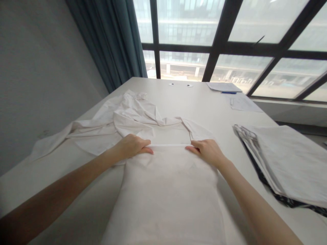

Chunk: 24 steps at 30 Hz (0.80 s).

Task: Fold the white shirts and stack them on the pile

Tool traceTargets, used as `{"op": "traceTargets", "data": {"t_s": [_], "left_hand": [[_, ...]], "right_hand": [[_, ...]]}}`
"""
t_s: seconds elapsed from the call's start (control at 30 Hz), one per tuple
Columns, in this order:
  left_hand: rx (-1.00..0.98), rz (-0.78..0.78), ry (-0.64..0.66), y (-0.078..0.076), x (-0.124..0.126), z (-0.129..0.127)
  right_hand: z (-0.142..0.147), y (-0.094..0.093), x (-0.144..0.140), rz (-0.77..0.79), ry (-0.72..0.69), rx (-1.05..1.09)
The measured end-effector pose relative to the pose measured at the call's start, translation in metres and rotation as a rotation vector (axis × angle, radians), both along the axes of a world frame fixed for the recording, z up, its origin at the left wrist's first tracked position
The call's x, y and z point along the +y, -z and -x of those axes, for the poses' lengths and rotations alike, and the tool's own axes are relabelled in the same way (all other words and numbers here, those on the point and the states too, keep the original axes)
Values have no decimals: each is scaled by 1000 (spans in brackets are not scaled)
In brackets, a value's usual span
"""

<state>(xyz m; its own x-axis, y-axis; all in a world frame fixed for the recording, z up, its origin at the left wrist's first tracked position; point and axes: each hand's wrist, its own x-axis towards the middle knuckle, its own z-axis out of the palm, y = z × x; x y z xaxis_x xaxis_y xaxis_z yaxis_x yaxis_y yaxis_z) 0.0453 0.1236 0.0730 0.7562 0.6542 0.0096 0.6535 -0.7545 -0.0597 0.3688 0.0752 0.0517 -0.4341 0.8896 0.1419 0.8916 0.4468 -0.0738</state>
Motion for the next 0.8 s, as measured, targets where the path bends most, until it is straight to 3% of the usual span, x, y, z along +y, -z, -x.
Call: {"op": "traceTargets", "data": {"t_s": [0.27, 0.37, 0.5, 0.63, 0.8], "left_hand": [[50, -3, -136, 12, 25, 1], [-17, -72, -109, 16, 30, -2], [-151, -190, -72, 28, 14, -13], [-213, -119, 5, 47, -15, -28], [-174, -68, 44, 61, -35, -21]], "right_hand": [[-5, 5, 12, -136, 159, -161], [-3, 6, 16, -218, 177, -170], [10, 18, 10, -255, 124, -76], [28, 38, -2, -145, -1, 5], [30, 46, -10, -102, 13, -55]]}}
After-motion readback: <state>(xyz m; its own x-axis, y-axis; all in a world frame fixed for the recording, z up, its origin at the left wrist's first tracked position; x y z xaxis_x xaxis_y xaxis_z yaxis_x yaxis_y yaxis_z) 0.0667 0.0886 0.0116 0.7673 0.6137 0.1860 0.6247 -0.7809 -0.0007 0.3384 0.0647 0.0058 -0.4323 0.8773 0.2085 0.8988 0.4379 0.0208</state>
